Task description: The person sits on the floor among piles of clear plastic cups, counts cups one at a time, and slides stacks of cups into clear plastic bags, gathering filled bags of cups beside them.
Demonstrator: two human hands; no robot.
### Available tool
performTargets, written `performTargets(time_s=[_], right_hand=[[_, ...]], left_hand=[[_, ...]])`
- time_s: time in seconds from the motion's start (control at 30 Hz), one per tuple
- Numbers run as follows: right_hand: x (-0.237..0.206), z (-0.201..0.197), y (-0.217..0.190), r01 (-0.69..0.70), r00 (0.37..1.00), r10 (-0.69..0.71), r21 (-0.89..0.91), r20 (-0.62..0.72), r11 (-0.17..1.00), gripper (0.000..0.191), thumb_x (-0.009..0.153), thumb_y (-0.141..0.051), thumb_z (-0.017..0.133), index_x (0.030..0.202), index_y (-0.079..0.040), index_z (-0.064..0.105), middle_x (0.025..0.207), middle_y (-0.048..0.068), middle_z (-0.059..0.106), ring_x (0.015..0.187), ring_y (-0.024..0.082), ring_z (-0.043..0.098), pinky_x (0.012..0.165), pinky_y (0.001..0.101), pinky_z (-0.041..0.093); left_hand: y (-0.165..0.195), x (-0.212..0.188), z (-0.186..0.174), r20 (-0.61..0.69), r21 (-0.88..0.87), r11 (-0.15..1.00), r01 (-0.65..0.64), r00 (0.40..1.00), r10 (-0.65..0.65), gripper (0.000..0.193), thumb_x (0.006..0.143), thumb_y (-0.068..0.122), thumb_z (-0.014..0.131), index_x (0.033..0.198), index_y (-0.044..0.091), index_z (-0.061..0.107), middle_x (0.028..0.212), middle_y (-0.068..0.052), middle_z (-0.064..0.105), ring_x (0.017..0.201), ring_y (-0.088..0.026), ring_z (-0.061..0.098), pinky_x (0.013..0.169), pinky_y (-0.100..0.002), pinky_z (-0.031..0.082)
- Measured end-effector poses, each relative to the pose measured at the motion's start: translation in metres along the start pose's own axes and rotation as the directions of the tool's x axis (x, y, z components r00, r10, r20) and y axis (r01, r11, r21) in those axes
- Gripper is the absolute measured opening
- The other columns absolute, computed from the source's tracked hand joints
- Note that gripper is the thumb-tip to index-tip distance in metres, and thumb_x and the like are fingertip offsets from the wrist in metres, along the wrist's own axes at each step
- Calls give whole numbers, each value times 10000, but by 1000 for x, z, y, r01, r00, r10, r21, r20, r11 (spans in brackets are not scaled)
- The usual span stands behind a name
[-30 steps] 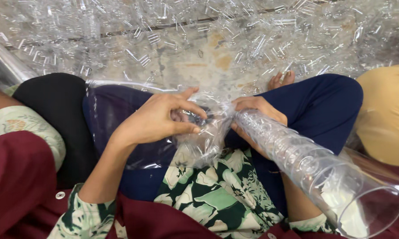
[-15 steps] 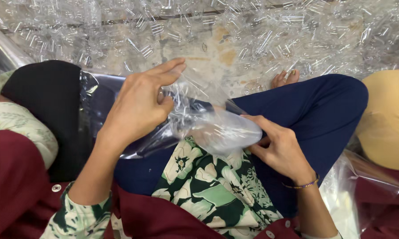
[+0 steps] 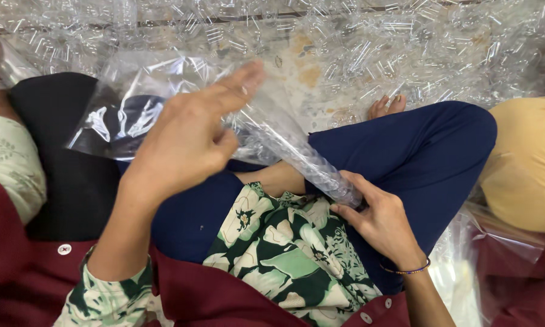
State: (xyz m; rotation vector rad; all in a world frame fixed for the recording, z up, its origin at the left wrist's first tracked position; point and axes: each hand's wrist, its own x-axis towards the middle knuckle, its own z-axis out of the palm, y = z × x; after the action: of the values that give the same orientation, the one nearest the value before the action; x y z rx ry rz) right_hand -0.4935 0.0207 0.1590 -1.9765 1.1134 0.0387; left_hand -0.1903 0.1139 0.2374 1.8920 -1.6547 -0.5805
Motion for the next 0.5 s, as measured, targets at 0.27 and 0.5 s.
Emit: performTargets(time_s=[0.27, 0.5], right_hand=[[13, 34, 45, 171, 984, -179, 269, 7, 948, 395, 840, -165, 790, 1227, -126, 720, 942, 65, 793, 688, 177, 689, 624, 322, 573], [8, 58, 24, 339, 924, -369, 231, 102, 912, 423, 895, -271, 734, 1302, -174, 665, 1160, 69, 721, 989, 219, 668, 850, 361, 542]], left_hand=[[30, -19, 104, 233, -86, 948, -307, 919, 319, 742, 693, -43, 626, 1426, -11, 523, 1548, -180, 480, 1128, -367, 674, 874, -437, 576], [98, -50, 165, 201, -415, 770, -484, 777, 596, 696, 647, 84, 671, 1331, 155, 564, 1616, -75, 388, 1224, -303, 640, 830, -540, 548]])
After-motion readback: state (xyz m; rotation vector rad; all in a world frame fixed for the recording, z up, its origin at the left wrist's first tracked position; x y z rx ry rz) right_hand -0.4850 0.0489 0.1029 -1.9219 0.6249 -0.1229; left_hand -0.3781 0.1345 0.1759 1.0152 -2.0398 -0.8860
